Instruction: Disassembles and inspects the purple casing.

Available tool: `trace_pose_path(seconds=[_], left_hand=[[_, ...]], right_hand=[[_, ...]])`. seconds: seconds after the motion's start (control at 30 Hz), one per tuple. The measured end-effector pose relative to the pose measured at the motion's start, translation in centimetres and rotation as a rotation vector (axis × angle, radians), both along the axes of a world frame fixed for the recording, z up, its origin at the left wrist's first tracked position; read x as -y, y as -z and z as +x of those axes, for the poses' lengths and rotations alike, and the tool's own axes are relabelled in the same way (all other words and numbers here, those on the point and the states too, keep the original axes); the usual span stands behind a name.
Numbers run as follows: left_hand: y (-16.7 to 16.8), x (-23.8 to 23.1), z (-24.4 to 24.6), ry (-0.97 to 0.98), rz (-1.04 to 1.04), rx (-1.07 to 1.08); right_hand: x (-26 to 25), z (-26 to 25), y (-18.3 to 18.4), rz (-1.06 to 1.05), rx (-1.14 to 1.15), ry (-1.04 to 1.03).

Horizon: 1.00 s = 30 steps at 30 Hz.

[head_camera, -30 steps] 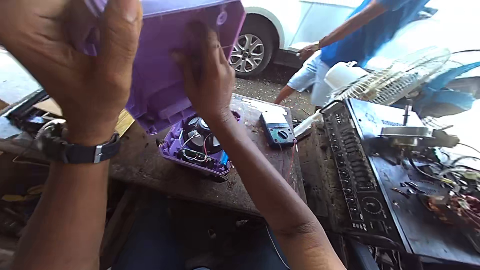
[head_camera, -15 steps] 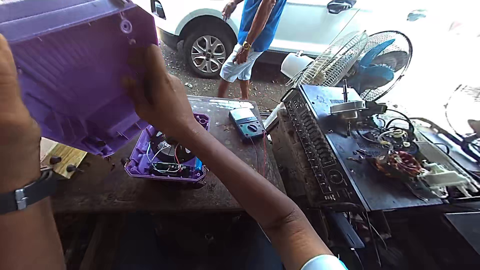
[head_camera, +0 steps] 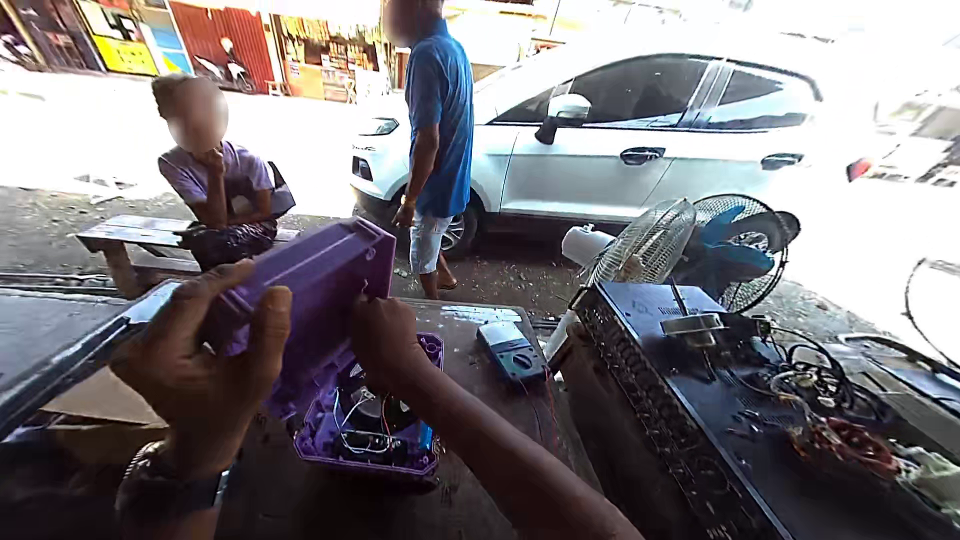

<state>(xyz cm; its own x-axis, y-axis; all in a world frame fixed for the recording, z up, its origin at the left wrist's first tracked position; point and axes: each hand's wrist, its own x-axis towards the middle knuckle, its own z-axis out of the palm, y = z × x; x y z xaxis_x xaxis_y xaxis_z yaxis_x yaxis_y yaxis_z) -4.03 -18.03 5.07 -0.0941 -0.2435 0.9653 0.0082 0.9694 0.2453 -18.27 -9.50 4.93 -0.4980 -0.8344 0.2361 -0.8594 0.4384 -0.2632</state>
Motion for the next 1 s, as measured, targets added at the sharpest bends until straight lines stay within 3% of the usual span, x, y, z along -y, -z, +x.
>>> trace_pose_path(seconds=[0.2, 0.37, 0.47, 0.57, 0.63, 0.67, 0.73, 0.87, 0.93, 1.0], left_hand=[[1.6, 1.4, 0.2, 0.101, -0.005, 0.014], [2.6, 3.4, 1.1, 0.12, -0.029, 0.11], [1.6, 4.5, 1.0, 0.157, -0.094, -0.001], [0.0, 5.0, 1.1, 0.075, 0.039, -0.153], [-0.4, 5.5, 2.2, -0.297, 0.3, 0.024], [-0.7, 5.7, 2.6, -0.47, 0.426, 0.238], [-0.7, 7.1, 2.1, -0.613, 0.576, 0.627], [2.4, 15.8, -2.9, -0.56, 0.615, 0.786], [1.8, 16.2, -5.3, -0.46, 0.689, 0.87], [1.0, 15.8, -7.4, -0.387, 0.734, 0.891]], right_hand=[[0.2, -3.1, 1.7, 0.032, 0.05, -0.181], [-0.1, -7.5, 4.5, -0.089, 0.217, -0.55], [-2.0, -9.0, 5.0, -0.175, 0.293, -0.714], [-5.0, -8.6, 4.7, -0.158, 0.346, -0.661], [-7.4, -7.8, 4.9, -0.186, 0.321, -0.627], [-8.5, -7.5, 5.1, -0.231, 0.349, -0.638], [-10.5, -7.2, 5.9, -0.361, 0.456, -0.68], [-11.9, -8.2, 8.1, -0.63, 0.578, -0.673], [-11.6, -9.4, 9.6, -0.758, 0.583, -0.578], [-11.4, -10.9, 11.2, -0.766, 0.408, -0.324]])
